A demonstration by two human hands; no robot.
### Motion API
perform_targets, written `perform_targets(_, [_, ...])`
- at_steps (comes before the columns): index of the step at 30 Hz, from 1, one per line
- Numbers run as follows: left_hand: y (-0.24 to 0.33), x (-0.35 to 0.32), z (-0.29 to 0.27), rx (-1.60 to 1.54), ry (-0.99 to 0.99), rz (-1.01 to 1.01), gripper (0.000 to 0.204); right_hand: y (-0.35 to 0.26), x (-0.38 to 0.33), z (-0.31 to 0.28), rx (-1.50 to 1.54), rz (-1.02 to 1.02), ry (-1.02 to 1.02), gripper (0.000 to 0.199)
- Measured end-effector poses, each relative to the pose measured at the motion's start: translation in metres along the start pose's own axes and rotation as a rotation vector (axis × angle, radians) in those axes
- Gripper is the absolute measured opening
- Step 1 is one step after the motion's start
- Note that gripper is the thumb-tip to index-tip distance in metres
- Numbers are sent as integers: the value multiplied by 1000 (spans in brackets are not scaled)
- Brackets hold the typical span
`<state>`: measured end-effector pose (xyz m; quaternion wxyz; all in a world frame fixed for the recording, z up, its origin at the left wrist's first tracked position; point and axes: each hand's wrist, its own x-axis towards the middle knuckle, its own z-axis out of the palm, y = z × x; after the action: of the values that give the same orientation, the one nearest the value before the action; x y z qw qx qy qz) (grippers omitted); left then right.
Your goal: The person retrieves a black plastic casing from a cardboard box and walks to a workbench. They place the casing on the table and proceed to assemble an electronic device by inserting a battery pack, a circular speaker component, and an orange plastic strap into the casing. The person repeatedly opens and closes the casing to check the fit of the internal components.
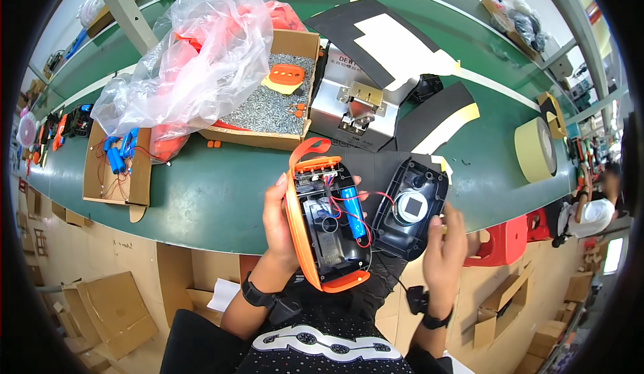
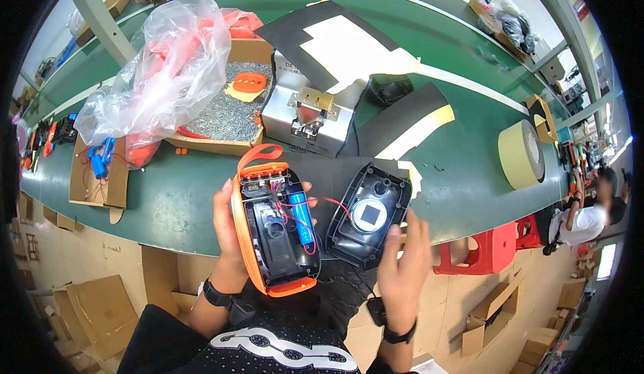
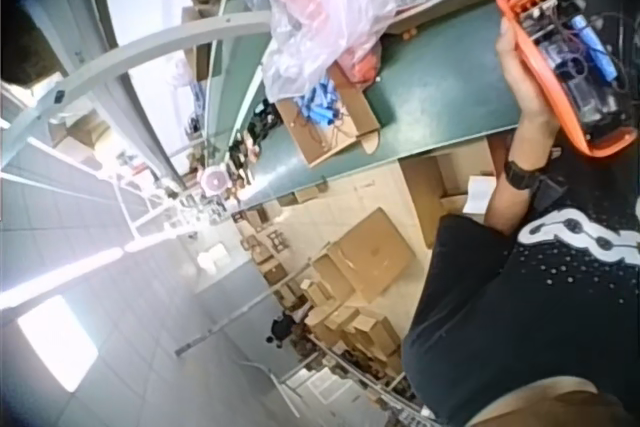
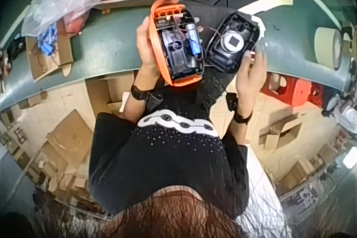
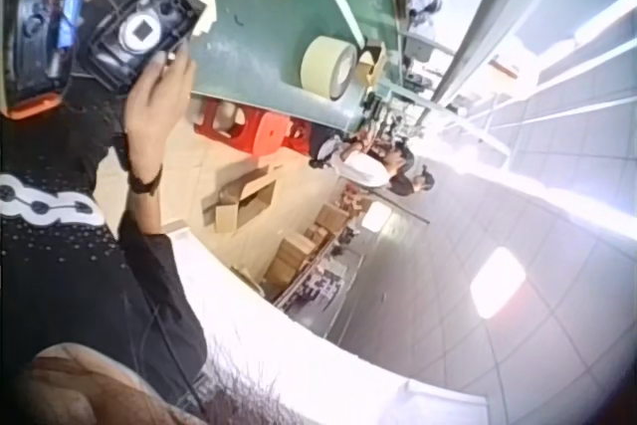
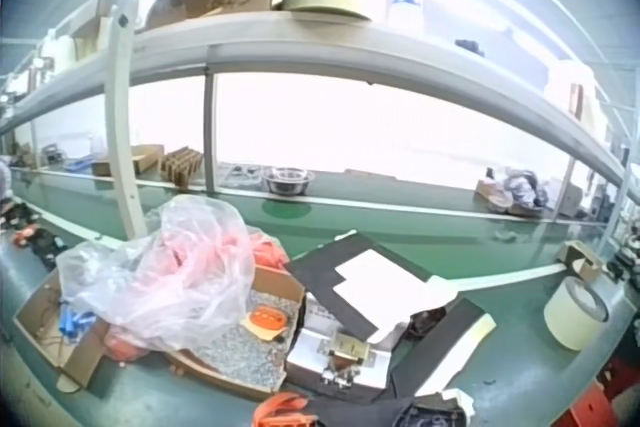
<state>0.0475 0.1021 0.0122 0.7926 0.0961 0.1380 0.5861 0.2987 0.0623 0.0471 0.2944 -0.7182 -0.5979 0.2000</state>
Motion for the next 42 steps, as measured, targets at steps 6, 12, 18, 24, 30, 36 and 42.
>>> perform_targets(6, [-1,-1,-3,-5,-13,-28,83,-36,42,-44,-543,-509,-68,100])
perform_targets(12, [0,-1,-2,15,-51,-36,83,-32,83,-54,-352,-603,-545,107])
perform_targets(18, [-1,-2,0,9,-35,-15,81,-34,64,-50,-526,-541,-340,97])
perform_targets(24, [-4,0,3,2,-32,-16,79,-46,37,-47,-528,-508,-318,98])
perform_targets(30, [-3,4,11,-55,27,-26,84,-25,59,-39,-318,-581,-364,105])
perform_targets(36, [-4,17,25,191,32,160,70,-42,28,-24,-510,-427,-169,109])
perform_targets(42, [-3,23,39,236,72,167,68,-51,-3,4,-589,-268,-144,108])
